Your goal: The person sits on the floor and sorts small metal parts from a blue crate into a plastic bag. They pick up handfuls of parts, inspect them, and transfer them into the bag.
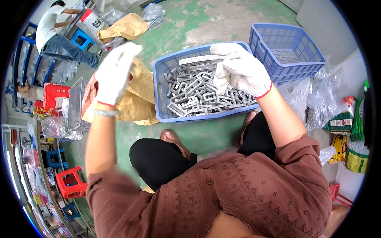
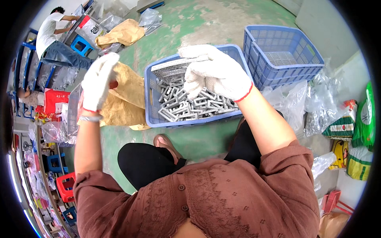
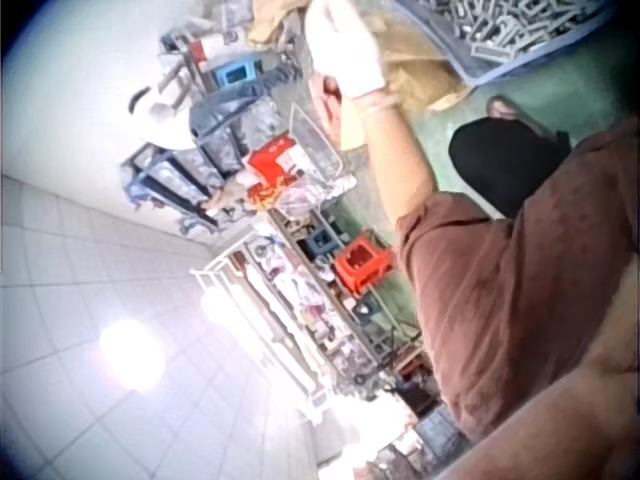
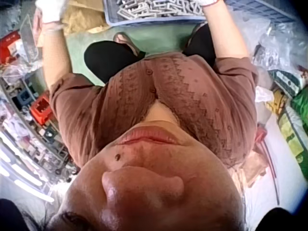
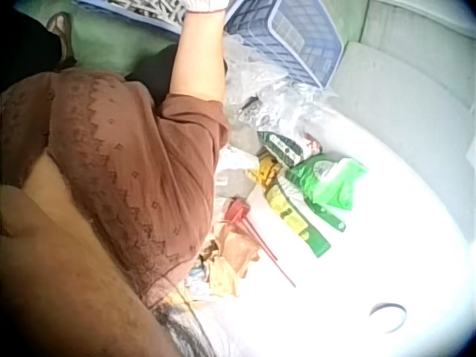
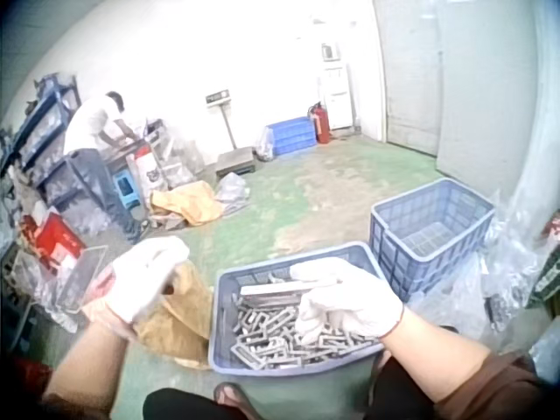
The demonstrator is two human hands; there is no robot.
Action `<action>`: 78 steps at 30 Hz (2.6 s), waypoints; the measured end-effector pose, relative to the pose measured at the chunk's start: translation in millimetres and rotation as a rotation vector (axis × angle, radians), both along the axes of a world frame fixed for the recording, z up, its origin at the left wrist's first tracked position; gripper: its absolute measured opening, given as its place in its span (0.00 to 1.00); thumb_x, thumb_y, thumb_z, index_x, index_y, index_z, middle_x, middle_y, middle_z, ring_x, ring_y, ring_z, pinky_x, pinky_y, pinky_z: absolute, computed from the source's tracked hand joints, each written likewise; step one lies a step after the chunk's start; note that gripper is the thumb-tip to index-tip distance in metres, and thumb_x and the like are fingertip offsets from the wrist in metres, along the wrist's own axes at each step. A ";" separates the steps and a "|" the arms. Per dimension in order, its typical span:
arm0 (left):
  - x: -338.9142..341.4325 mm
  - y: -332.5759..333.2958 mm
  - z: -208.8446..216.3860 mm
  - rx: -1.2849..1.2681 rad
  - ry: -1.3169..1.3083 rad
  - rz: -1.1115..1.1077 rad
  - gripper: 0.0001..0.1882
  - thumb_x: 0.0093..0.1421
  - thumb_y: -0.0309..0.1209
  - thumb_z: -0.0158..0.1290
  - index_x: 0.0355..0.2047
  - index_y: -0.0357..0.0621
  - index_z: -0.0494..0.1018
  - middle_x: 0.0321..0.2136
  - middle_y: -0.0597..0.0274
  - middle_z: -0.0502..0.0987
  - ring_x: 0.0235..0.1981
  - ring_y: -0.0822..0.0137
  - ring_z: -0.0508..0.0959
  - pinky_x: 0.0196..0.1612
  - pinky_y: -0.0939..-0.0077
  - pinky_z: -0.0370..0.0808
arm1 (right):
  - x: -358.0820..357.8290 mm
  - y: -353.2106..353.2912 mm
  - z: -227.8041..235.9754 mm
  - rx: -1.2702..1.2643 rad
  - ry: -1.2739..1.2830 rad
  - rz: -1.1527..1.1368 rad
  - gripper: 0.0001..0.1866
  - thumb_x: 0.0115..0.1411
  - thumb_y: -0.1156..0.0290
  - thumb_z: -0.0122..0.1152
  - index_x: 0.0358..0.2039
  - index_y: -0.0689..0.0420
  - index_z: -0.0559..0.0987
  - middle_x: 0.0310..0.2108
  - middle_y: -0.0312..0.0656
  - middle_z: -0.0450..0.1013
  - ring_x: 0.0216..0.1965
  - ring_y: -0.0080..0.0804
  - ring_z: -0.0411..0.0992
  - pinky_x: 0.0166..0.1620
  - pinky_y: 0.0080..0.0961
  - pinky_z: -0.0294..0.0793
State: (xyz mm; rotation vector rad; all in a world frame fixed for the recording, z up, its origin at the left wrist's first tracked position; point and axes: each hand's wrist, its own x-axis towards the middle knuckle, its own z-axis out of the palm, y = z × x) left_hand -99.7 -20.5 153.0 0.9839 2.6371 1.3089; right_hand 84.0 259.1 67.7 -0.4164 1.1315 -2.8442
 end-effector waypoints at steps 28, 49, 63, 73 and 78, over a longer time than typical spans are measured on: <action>64.8 12.5 -107.6 0.926 -1.042 -0.257 0.17 0.62 0.20 0.51 0.52 0.32 0.68 0.44 0.46 0.77 0.42 0.53 0.82 0.45 0.59 0.82 | 18.4 -44.5 13.5 1.474 0.772 -0.903 0.21 0.55 0.62 0.69 0.49 0.54 0.82 0.49 0.47 0.77 0.55 0.50 0.73 0.59 0.40 0.72; 86.9 11.1 -105.2 0.945 -0.770 -0.297 0.11 0.65 0.21 0.52 0.48 0.35 0.71 0.52 0.43 0.75 0.48 0.47 0.80 0.51 0.49 0.79 | 0.7 -40.6 -12.8 1.136 0.161 -0.545 0.22 0.59 0.74 0.53 0.55 0.56 0.78 0.39 0.41 0.82 0.37 0.25 0.80 0.43 0.22 0.77; 95.3 5.2 -90.6 0.786 -0.656 -0.200 0.14 0.64 0.20 0.53 0.50 0.30 0.70 0.46 0.47 0.77 0.44 0.55 0.82 0.49 0.61 0.82 | -6.3 -49.7 -11.4 0.972 -0.084 -0.383 0.19 0.61 0.74 0.57 0.54 0.61 0.77 0.41 0.39 0.82 0.43 0.21 0.79 0.49 0.19 0.75; 94.5 0.3 -86.2 0.769 -0.633 -0.096 0.15 0.64 0.20 0.52 0.50 0.29 0.71 0.42 0.50 0.79 0.38 0.61 0.82 0.43 0.68 0.82 | -13.6 -53.0 -10.1 0.976 -0.197 -0.289 0.25 0.60 0.65 0.66 0.56 0.62 0.76 0.42 0.38 0.80 0.41 0.20 0.76 0.47 0.20 0.76; 51.7 -24.0 -53.7 0.598 -0.172 0.103 0.15 0.62 0.20 0.52 0.50 0.32 0.74 0.40 0.54 0.80 0.34 0.67 0.82 0.39 0.76 0.80 | -24.6 -46.9 -26.0 1.113 -0.244 -0.313 0.30 0.60 0.55 0.67 0.56 0.62 0.76 0.49 0.45 0.79 0.48 0.32 0.77 0.53 0.26 0.74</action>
